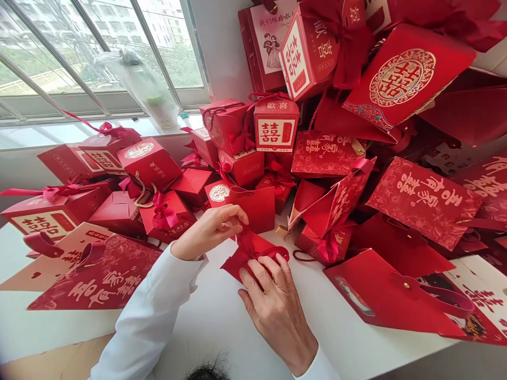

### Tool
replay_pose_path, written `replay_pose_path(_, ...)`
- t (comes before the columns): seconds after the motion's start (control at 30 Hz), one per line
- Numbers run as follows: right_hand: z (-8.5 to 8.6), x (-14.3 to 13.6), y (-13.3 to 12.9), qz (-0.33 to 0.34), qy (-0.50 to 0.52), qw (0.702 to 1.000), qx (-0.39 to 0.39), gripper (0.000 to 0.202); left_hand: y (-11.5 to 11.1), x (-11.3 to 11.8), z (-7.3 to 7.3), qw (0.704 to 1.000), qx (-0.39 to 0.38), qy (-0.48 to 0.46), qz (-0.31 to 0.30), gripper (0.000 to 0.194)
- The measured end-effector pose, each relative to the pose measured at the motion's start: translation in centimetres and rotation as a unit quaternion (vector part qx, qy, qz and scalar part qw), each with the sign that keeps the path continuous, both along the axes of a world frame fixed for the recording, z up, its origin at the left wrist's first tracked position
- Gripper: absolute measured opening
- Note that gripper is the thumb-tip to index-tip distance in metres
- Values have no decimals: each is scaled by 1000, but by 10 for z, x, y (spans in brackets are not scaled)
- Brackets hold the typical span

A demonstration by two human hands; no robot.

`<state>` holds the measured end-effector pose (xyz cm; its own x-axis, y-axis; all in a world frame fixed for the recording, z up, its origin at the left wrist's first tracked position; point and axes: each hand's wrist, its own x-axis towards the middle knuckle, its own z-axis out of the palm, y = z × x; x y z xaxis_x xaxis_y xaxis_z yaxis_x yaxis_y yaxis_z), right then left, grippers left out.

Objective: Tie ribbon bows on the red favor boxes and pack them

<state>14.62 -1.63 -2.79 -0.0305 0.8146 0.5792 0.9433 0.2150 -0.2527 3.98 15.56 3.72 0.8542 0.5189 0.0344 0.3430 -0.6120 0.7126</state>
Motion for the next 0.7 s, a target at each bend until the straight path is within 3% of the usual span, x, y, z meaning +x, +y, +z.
replay_pose_path(0.2, -4, 0, -3, 0, 28, 1000, 1, 23, 7, -14, 5, 995, -31, 66, -62, 18)
replay_pose_path(0.37, -8, 1, -2, 2, 36, 999, 2, 25, 8, -8, -2, 993, -52, 76, -81, 19)
replay_pose_path(0.5, -9, 3, -2, 4, 32, 999, 6, 26, 2, 0, -7, 995, -20, 70, -62, 13)
replay_pose_path(0.7, -10, 2, -1, 7, 40, 999, 11, 27, -4, 5, -13, 997, 78, 18, -23, 22)
